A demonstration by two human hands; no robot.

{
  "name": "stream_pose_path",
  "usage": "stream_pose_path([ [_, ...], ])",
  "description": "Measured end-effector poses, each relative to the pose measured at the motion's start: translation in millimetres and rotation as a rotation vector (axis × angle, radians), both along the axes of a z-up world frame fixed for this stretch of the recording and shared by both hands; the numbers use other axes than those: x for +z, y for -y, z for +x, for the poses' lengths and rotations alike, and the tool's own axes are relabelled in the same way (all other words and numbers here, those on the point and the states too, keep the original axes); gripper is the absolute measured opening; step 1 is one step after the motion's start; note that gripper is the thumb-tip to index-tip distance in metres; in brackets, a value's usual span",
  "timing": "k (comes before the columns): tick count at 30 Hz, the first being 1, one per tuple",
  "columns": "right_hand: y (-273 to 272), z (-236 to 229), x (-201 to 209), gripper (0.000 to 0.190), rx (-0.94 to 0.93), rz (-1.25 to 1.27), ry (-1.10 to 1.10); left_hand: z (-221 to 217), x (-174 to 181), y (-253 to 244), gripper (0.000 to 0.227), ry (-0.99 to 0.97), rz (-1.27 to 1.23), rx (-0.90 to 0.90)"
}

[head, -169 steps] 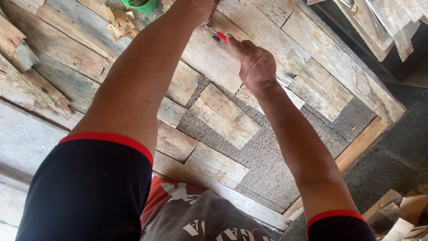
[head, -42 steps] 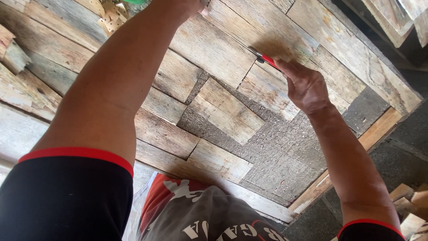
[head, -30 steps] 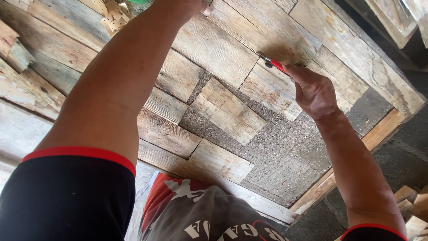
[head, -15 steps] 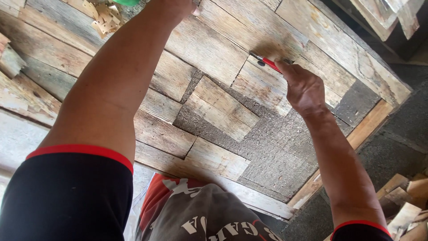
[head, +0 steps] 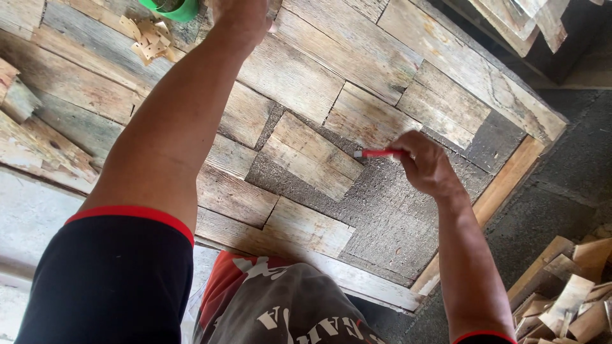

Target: Gluing and trimming thin wooden tiles onto a larger backing board using adhesive and a utility knife.

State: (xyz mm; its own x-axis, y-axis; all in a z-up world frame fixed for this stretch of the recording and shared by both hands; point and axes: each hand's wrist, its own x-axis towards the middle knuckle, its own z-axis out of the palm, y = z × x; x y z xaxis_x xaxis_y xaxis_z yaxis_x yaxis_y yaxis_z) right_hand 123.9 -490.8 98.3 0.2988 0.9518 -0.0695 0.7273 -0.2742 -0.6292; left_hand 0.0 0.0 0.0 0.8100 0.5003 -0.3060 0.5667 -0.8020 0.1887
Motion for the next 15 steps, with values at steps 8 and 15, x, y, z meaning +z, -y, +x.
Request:
stream_pose_path([
  [8, 32, -46, 30, 0.018, -0.151, -1.034, -0.305, 13, 6, 28, 0.034, 0.163, 0.086, 0.068],
  [15, -17, -55, 54, 0.022, 0.004, -1.246, 0.088, 9, 1, 24, 0.043, 0.273, 0.022, 0.099],
])
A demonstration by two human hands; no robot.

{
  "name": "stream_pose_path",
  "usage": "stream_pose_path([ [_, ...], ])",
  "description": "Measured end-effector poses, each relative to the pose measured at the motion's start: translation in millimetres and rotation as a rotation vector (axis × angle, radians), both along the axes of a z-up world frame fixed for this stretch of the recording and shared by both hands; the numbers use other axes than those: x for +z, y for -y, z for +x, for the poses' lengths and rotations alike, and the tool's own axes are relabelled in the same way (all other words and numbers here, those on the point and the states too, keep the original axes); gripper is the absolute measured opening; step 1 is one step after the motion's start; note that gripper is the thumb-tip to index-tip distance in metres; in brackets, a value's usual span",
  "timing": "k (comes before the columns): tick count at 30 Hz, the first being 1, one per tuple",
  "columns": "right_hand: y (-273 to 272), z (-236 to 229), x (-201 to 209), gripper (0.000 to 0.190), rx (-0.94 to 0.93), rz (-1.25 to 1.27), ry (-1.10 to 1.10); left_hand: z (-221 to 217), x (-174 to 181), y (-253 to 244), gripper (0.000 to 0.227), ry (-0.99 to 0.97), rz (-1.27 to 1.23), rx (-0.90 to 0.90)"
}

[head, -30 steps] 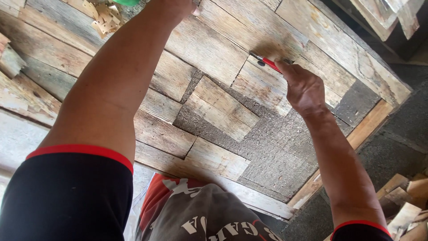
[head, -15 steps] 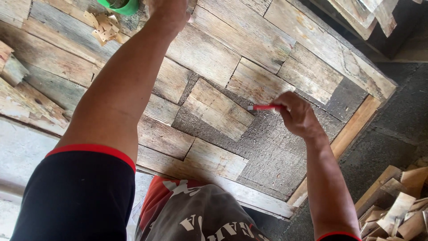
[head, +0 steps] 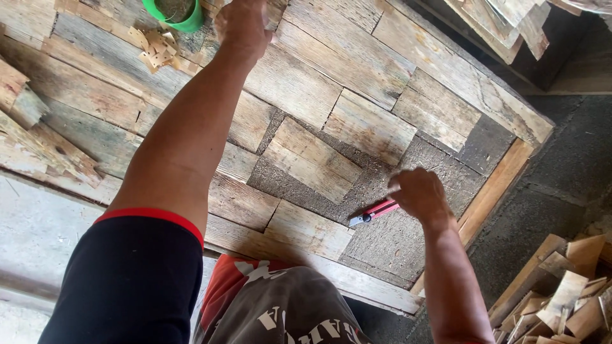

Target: Gluing and trimming thin wooden tiles onto a larger backing board using adhesive and a utility knife.

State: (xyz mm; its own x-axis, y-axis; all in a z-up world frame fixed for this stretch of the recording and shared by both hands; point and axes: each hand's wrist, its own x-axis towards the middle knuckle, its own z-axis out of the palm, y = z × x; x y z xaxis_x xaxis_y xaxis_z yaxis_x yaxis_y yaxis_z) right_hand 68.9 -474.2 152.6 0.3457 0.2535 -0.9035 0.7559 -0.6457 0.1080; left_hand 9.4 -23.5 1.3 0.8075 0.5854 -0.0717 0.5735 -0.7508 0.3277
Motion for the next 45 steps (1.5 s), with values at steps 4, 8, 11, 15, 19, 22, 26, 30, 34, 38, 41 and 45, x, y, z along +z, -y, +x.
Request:
stream_pose_path([
  [4, -55, 11, -25, 0.012, -0.062, 0.505, 0.138, 2, -1, -4, 0.032, -0.075, -0.239, 0.104],
  [8, -116, 31, -90, 0.016, -0.14, 0.94, 0.311, 2, -4, -3, 0.03, 0.013, -0.308, 0.177],
  [11, -148, 40, -117, 0.008, -0.096, 1.174, 0.424, 3, -4, -4, 0.037, 0.051, -0.273, 0.18],
  [15, -167, 47, -122, 0.014, -0.06, 1.198, 0.416, 0, 7, -2, 0.033, -0.018, -0.347, 0.181],
  [19, -174, 50, -118, 0.016, -0.039, 1.062, 0.379, -1, 5, -3, 0.034, -0.01, -0.359, 0.151],
  [22, -174, 55, -124, 0.016, 0.107, 1.001, 0.407, 0, 3, -4, 0.034, -0.015, -0.367, 0.13],
  [26, -181, 57, -119, 0.013, 0.209, 0.856, 0.374, 0, -3, -5, 0.039, 0.035, -0.309, 0.117],
  [30, -175, 55, -105, 0.013, 0.192, 0.851, 0.345, 2, 5, -6, 0.038, -0.056, -0.367, 0.129],
  [34, -155, 44, -72, 0.003, 0.073, 0.863, 0.294, 1, 7, -4, 0.038, -0.088, -0.372, 0.153],
  [38, -93, 23, -46, 0.021, 0.025, 1.099, 0.063, -1, 1, -8, 0.04, 0.032, -0.325, 0.125],
  [41, -68, -17, -2, 0.028, -0.3, 0.584, -0.211, -4, 5, -3, 0.039, 0.023, -0.362, 0.126],
  [45, -13, -61, -5, 0.018, -0.187, 0.411, -0.463, -4, 5, 1, 0.037, 0.105, -0.361, 0.123],
])
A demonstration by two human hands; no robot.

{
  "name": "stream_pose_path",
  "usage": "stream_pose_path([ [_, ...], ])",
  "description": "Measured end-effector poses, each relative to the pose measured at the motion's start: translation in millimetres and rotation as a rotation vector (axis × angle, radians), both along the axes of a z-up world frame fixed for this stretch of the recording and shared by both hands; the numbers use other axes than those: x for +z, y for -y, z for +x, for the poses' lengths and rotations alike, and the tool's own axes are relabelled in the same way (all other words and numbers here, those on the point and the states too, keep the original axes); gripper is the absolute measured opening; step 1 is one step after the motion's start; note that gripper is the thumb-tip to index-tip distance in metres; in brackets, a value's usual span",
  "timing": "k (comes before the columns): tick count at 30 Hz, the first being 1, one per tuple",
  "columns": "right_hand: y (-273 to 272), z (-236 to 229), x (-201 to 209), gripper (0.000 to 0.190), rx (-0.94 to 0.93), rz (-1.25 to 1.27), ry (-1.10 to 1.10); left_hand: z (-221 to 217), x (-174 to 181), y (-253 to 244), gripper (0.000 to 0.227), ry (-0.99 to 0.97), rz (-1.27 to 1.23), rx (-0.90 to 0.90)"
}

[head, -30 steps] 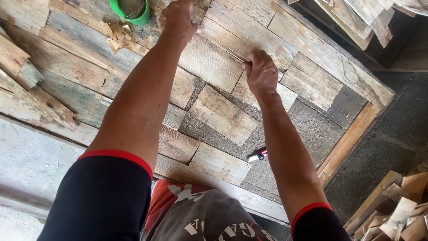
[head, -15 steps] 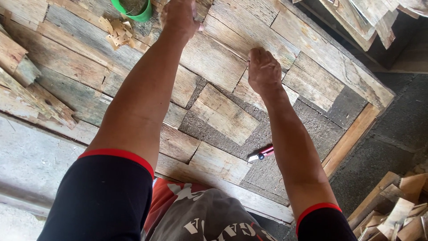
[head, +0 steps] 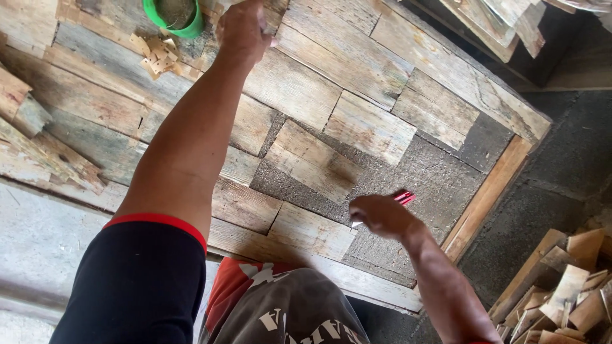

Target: Gluing and trimming thin wooden tiles onto a larger backing board using adhesive and a utility knife.

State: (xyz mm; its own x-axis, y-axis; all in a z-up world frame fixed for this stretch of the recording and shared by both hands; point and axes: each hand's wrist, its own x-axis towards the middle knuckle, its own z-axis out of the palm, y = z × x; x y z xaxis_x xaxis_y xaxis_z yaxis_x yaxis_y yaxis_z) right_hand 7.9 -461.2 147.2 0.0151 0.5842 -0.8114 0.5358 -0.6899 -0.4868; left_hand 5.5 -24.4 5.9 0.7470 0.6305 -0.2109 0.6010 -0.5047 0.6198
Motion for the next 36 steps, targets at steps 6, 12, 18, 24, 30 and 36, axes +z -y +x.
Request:
stream_pose_path([
  [6, 1, -8, -19, 0.018, -0.112, 0.229, 0.173, -7, 4, 7, 0.033, 0.015, 0.008, 0.038],
  [12, -56, 12, -64, 0.012, -0.279, 0.551, 0.713, -47, -10, 30, 0.026, 0.163, 0.173, 0.027],
  [18, -104, 14, -93, 0.028, -0.362, 0.69, 0.806, -113, -11, 84, 0.024, 0.332, 0.479, 0.088],
  [24, -114, 9, -108, 0.042, -0.328, 0.685, 0.851, -132, -8, 102, 0.084, 0.215, 0.423, 0.048],
  [30, -115, 8, -115, 0.053, -0.269, 0.604, 0.901, -128, 1, 102, 0.085, 0.042, 0.375, 0.01],
  [36, -113, 4, -127, 0.049, -0.237, 0.658, 0.975, -127, 6, 103, 0.084, 0.01, 0.366, 0.004],
])
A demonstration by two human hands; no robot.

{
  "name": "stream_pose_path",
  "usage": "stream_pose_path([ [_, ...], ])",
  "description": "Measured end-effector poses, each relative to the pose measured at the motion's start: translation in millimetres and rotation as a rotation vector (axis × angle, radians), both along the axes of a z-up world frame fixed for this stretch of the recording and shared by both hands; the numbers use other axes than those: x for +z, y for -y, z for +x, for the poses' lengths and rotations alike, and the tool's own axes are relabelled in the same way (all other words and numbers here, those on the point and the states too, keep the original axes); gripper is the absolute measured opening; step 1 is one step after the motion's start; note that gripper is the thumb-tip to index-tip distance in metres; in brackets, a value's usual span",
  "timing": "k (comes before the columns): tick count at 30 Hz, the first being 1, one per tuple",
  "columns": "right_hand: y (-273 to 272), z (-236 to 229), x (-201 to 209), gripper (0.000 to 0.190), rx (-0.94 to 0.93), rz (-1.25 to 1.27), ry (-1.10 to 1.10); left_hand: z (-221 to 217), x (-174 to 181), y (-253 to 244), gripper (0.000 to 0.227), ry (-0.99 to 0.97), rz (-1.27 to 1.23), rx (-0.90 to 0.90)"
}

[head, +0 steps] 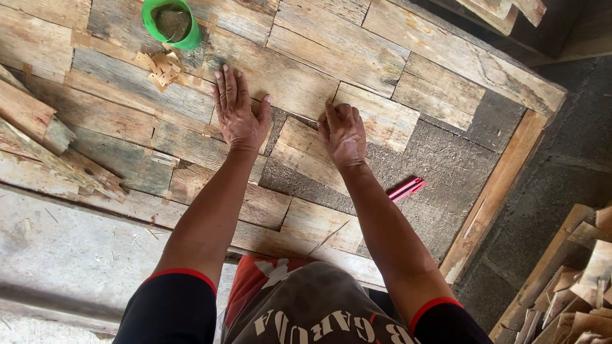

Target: Gluing and trimming thin wooden tiles onto a larger backing board using adhesive and a utility knife.

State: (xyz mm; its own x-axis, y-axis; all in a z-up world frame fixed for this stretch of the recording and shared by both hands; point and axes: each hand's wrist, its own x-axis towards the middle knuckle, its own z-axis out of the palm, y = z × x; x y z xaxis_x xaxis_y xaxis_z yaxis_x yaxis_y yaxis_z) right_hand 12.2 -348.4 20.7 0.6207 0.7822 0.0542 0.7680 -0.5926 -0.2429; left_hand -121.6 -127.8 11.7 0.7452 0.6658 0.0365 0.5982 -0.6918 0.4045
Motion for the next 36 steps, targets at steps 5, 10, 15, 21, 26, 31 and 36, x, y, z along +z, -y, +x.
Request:
stream_pose_path([
  [5, -2, -1, -10, 0.038, 0.015, 0.073, 0.093, 1, 3, 0, 0.086, -0.026, -0.012, 0.012],
  [10, -2, -5, -11, 0.035, 0.002, 0.069, 0.126, 2, -1, 0, 0.087, 0.002, -0.017, 0.032],
  [15, 2, -8, -8, 0.034, -0.032, 0.044, 0.106, 1, -6, 0, 0.088, 0.053, -0.037, 0.057],
  [21, 5, -4, 1, 0.035, -0.071, 0.142, -0.019, 2, -7, 0, 0.088, 0.081, -0.015, 0.064],
  [26, -2, -6, 15, 0.043, -0.116, 0.128, -0.1, 2, -4, 0, 0.088, 0.049, -0.033, 0.071],
  [31, -1, -4, 8, 0.044, -0.083, 0.128, -0.056, 2, -4, -1, 0.088, 0.051, -0.033, 0.072],
  [36, -2, -4, 3, 0.042, -0.039, 0.06, -0.017, 2, -5, 0, 0.087, 0.053, -0.03, 0.074],
])
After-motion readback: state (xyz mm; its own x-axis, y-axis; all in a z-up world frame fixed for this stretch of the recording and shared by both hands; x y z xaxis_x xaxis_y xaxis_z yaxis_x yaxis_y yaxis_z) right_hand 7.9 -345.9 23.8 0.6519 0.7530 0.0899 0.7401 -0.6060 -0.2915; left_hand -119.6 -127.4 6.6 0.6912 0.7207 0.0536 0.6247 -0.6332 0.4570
